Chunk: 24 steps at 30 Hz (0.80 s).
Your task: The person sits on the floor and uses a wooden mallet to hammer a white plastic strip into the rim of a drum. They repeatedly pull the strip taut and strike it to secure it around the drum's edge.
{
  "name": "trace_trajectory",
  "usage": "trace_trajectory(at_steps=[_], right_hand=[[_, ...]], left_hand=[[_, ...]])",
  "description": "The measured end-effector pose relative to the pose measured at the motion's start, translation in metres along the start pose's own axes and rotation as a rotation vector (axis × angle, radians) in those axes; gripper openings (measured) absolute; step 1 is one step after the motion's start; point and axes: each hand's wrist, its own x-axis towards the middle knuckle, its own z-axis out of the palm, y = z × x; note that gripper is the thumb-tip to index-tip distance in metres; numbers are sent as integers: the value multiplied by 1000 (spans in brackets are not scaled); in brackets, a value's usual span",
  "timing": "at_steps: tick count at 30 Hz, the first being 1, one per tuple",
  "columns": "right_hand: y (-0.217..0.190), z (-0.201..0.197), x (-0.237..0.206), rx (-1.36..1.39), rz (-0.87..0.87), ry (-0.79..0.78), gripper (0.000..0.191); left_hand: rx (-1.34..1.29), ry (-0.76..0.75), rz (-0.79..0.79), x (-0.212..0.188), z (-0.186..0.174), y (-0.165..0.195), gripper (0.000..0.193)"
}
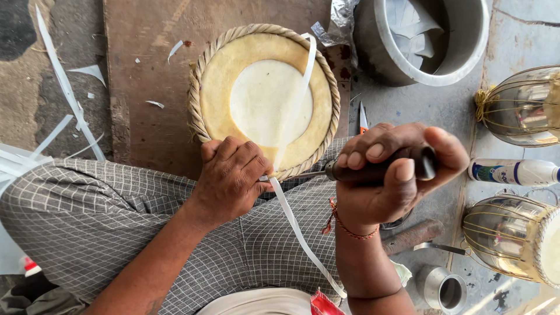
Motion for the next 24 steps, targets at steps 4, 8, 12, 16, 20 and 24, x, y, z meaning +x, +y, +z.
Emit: trace_trajectory(at_steps=[4, 8, 12, 16, 20, 24], right_hand=[[6, -2, -8, -13, 7, -3, 34], [10, 2, -13, -101, -142, -42, 28], [15, 13, -21, -151, -378, -80, 29], [-18, 1, -18, -411, -242, -202, 32], [-84, -41, -22, -869, 85, -414, 23], [-114, -71, -44, -1236, 404, -631, 42]], left_hand=[[2, 6, -2, -1, 2, 0, 26], [-19, 20, -7, -2, 4, 0, 23], [-10, -3, -36, -2, 3, 2, 23], [-48, 6, -41, 0, 2, 4, 26], [-35, 20, -19, 1, 1, 2, 28], [-36, 38, -12, 1, 2, 3, 29]])
